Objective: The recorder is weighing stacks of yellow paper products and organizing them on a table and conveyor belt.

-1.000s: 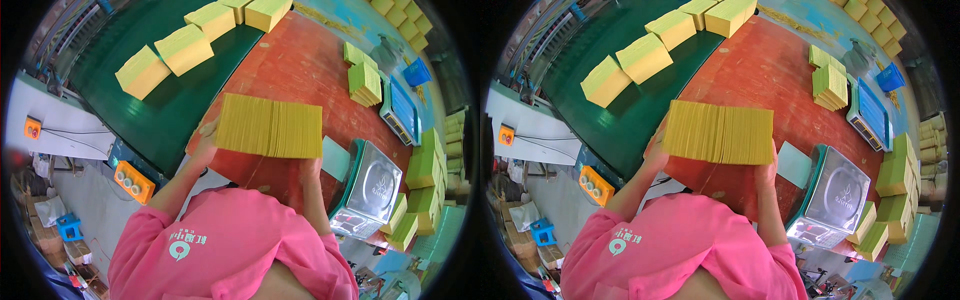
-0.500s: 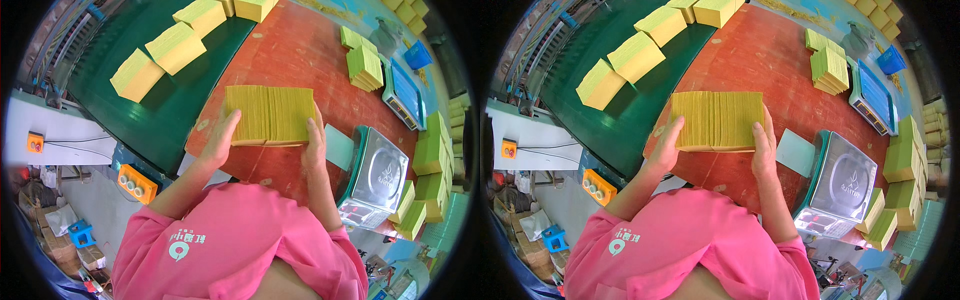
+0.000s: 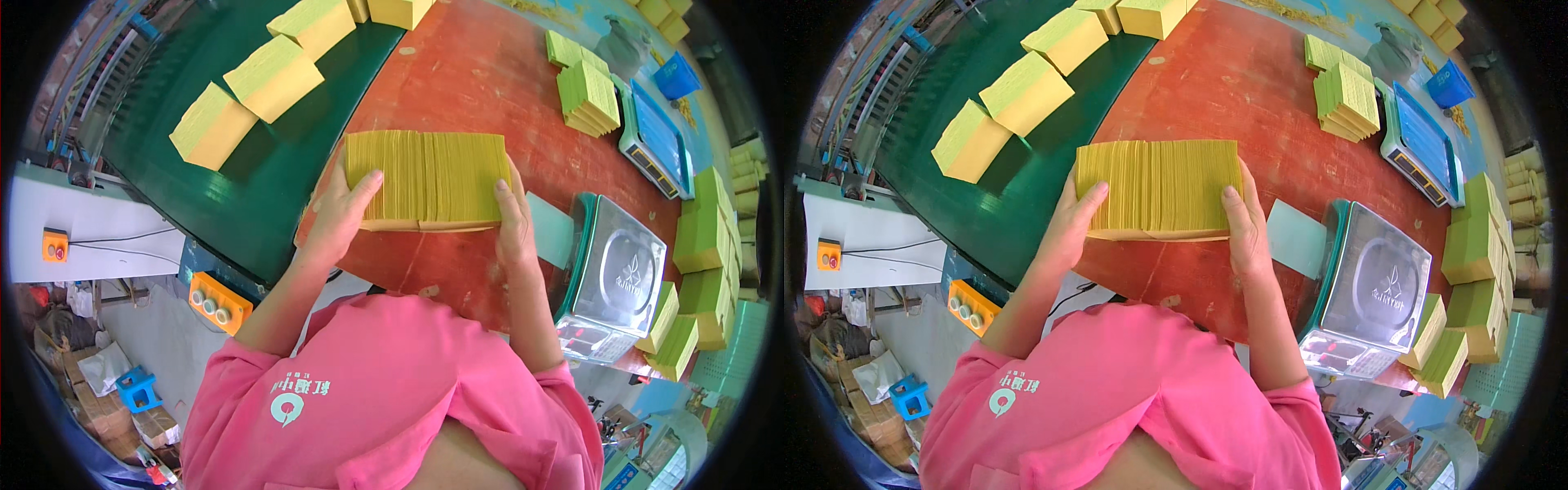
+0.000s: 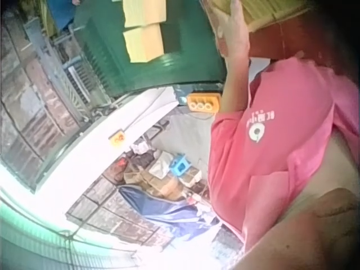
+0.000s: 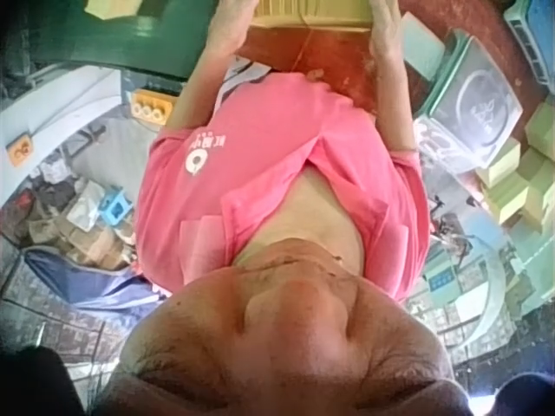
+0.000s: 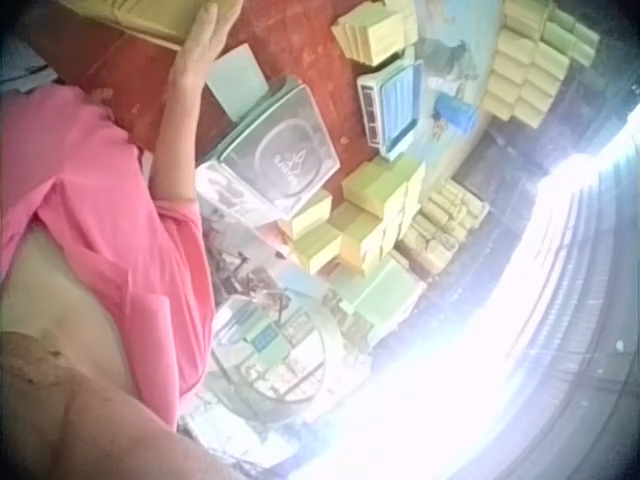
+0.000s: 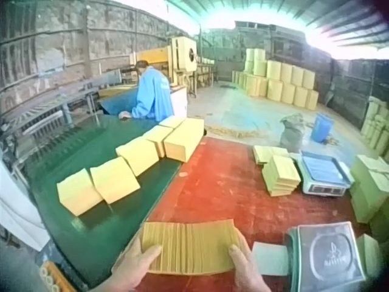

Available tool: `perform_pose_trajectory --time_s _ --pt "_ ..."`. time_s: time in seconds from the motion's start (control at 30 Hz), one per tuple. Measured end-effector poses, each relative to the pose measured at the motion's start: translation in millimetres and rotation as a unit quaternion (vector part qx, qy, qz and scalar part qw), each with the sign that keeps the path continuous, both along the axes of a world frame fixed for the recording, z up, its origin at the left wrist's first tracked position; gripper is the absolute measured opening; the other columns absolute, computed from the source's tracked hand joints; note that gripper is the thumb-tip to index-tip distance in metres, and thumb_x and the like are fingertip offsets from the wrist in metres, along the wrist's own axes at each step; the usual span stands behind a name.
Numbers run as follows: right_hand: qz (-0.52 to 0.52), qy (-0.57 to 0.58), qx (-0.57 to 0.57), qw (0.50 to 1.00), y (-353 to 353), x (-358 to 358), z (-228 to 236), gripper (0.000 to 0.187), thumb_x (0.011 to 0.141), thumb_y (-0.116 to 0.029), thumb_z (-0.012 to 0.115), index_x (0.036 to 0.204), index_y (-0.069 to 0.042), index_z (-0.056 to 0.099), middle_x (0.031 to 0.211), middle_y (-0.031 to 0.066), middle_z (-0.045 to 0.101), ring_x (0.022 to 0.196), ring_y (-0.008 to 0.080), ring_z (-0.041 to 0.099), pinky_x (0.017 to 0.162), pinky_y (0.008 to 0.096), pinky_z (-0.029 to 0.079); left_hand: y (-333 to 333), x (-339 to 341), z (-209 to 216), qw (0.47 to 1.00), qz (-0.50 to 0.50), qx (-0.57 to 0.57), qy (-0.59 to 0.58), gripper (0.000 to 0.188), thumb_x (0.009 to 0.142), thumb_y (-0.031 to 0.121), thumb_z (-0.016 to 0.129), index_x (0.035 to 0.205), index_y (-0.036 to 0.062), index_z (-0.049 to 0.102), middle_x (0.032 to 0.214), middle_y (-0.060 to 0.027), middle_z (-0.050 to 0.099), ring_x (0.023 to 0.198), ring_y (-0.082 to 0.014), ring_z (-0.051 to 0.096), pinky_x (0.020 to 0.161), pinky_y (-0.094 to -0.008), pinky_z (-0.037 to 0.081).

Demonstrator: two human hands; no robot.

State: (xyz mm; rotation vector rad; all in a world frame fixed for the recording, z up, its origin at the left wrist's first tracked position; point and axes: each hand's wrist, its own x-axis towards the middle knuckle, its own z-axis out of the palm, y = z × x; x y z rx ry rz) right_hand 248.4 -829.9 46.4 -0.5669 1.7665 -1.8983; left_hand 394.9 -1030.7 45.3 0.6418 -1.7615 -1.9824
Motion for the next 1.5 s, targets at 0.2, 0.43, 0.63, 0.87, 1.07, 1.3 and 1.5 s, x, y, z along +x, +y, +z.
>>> perform_pose_trajectory --time_s 0.2,0.43,0.63,0.87,1.07,1.3,1.5 --pt "0.045 -0.029 -0.082 0.995 9 -18 -20 0.062 0.102 -0.036 0.041 0.151 0.000 0.027 0.153 0.0141 0.034 0.142 0.0247 0.030 0.117 0.0379 0.021 -12 5 6 0.994 -0.032 0.104 0.003 0.060 0.100 0.027 0.051 0.149 0.0011 0.029 0.142 -0.0090 0.046 0.133 -0.0207 0.042 0.109 -0.0371 0.035" --pt "-0.061 -0.113 -0.057 0.990 -2 -25 -98 0.058 0.103 -0.041 0.039 0.148 -0.003 0.036 0.146 0.0104 0.043 0.133 0.0199 0.040 0.110 0.0359 0.032 -32 21 -114 1.000 0.030 -0.002 -0.007 0.058 0.100 0.048 0.046 0.141 0.0066 0.045 0.135 -0.0075 0.055 0.122 -0.0196 0.054 0.106 -0.0366 0.040" --pt "-0.102 -0.117 -0.110 0.982 -4 -10 -73 0.053 0.102 -0.039 0.042 0.140 -0.002 0.045 0.131 0.0081 0.055 0.119 0.0177 0.052 0.100 0.0330 0.042 0 6 -86 0.989 0.024 0.116 0.093 0.050 0.101 0.037 0.049 0.142 0.0079 0.043 0.132 -0.0056 0.056 0.118 -0.0153 0.055 0.100 -0.0324 0.045" --pt "-0.161 -0.046 -0.080 0.983 1 -19 -116 0.056 0.098 -0.046 0.050 0.137 -0.005 0.048 0.132 0.0075 0.055 0.116 0.0184 0.054 0.096 0.0345 0.046 -18 -9 -108 0.991 0.051 0.049 0.111 0.044 0.103 0.032 0.044 0.134 0.0025 0.051 0.127 -0.0081 0.060 0.113 -0.0156 0.058 0.095 -0.0320 0.047" --pt "-0.047 0.035 -0.076 0.995 7 -14 -66 0.054 0.106 -0.037 0.030 0.146 -0.001 0.038 0.147 0.0126 0.043 0.137 0.0220 0.037 0.114 0.0354 0.028 -23 0 -70 0.953 0.035 0.279 0.115 0.055 0.104 0.042 0.041 0.148 0.0081 0.037 0.136 -0.0051 0.054 0.122 -0.0172 0.052 0.103 -0.0352 0.043" --pt "-0.072 0.027 -0.091 0.993 5 -18 -106 0.054 0.104 -0.037 0.035 0.142 0.001 0.042 0.142 0.0128 0.048 0.132 0.0226 0.042 0.110 0.0334 0.031 -10 -17 -87 0.962 -0.041 0.146 0.226 0.055 0.103 0.042 0.041 0.146 0.0074 0.040 0.138 -0.0052 0.052 0.125 -0.0177 0.051 0.105 -0.0355 0.042" --pt "-0.054 0.018 -0.116 0.992 22 -10 -78 0.046 0.099 -0.031 0.051 0.134 0.000 0.049 0.124 0.0091 0.058 0.111 0.0169 0.054 0.097 0.0294 0.044 8 -8 -122 0.975 0.039 0.121 0.182 0.050 0.103 0.039 0.043 0.140 0.0050 0.045 0.138 -0.0062 0.053 0.124 -0.0197 0.052 0.104 -0.0359 0.043"
